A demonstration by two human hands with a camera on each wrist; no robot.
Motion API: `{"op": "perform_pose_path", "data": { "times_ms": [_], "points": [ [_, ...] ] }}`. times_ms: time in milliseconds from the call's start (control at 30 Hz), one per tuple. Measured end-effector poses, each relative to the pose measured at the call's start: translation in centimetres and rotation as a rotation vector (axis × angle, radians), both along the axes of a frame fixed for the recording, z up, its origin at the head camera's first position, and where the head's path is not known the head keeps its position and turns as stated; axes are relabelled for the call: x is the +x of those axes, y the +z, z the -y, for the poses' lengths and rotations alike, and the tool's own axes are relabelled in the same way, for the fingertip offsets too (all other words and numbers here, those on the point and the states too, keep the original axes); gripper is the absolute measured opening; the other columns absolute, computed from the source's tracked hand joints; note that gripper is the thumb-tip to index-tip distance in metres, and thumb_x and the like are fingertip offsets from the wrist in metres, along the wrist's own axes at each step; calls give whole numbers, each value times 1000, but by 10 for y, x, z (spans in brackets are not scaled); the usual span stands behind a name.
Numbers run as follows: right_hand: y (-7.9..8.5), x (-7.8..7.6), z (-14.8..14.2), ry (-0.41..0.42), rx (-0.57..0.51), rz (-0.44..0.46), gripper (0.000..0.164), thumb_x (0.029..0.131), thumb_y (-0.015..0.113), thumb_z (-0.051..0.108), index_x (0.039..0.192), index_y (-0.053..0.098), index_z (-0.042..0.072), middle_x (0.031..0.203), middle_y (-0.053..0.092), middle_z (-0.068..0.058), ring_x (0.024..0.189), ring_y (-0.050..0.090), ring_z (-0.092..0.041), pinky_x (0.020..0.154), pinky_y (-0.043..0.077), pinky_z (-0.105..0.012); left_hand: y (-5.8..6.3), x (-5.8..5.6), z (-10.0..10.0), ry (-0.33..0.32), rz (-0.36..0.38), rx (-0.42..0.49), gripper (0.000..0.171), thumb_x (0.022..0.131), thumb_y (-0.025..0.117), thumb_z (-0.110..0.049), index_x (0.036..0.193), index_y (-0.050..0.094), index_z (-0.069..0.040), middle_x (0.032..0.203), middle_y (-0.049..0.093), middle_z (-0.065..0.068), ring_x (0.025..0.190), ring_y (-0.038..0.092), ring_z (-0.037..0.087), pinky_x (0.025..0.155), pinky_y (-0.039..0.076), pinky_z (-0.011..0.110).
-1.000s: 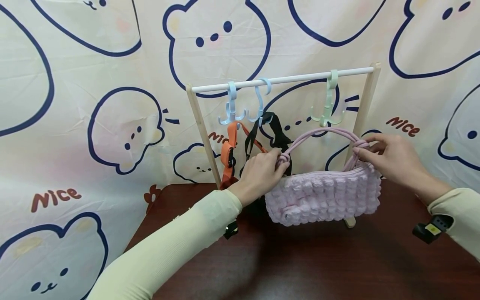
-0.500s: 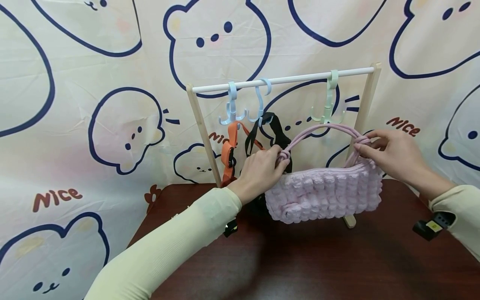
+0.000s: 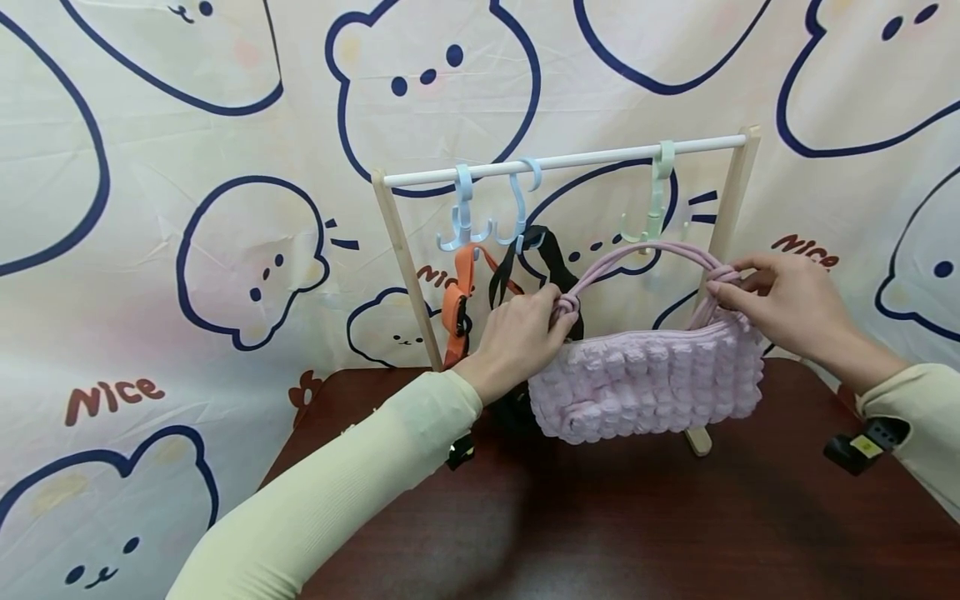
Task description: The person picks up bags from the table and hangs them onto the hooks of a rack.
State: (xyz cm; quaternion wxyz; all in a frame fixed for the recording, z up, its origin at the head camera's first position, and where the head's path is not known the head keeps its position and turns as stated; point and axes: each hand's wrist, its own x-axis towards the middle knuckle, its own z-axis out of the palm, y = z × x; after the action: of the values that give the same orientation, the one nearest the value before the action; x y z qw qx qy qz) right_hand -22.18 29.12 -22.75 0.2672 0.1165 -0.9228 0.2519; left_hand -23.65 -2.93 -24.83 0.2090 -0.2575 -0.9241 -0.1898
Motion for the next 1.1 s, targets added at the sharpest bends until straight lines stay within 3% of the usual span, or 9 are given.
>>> {"op": "perform_pose_path", "data": {
  "times_ms": [67, 133, 300, 400, 767, 1100],
  "points": [
    [1, 0, 0, 4, 0, -14, 36, 91, 77, 29, 111, 71, -1, 93, 75, -29, 69, 51, 14, 52, 43, -18, 1, 0, 0, -3, -4, 4, 24, 104, 56, -35, 106, 63, -12, 71, 55, -1, 60, 54, 14, 51, 39, 24],
    [1, -1, 0, 6, 2, -24, 36, 90, 77, 28, 110, 71, -2, 92, 74, -29, 68, 54, 12, 51, 43, -18, 2, 0, 0, -5, -7, 4, 23, 104, 56, -35, 106, 63, -12, 71, 54, -1, 59, 54, 14, 50, 38, 24],
    [2, -1, 0, -2, 10, -26, 37, 91, 76, 27, 111, 70, -4, 91, 74, -30, 74, 69, -25, 51, 43, -20, 3, -1, 0, -6, -23, 7, 23, 104, 55, -35, 106, 62, -13, 69, 53, -2, 58, 53, 14, 50, 37, 25],
    [3, 0, 1, -5, 13, -22, 38, 91, 76, 26, 112, 70, -4, 91, 74, -30, 77, 70, -35, 51, 43, -20, 4, -1, -1, -3, -31, 13, 24, 104, 54, -35, 106, 63, -13, 70, 54, -2, 59, 54, 14, 51, 38, 25],
    [5, -1, 0, -15, 5, 4, 42, 92, 74, 28, 116, 68, -6, 96, 72, -33, 84, 69, -45, 51, 44, -18, 6, -2, -2, -7, -48, 40, 24, 104, 54, -34, 107, 64, -13, 72, 57, -1, 60, 54, 14, 52, 37, 24],
    [6, -1, 1, -19, -4, -19, 42, 92, 74, 28, 116, 68, -6, 95, 72, -33, 81, 70, -44, 50, 44, -17, 11, -4, -3, 7, -53, 45, 26, 105, 53, -36, 109, 64, -13, 72, 59, -1, 60, 55, 13, 52, 38, 25]
  ]
}}
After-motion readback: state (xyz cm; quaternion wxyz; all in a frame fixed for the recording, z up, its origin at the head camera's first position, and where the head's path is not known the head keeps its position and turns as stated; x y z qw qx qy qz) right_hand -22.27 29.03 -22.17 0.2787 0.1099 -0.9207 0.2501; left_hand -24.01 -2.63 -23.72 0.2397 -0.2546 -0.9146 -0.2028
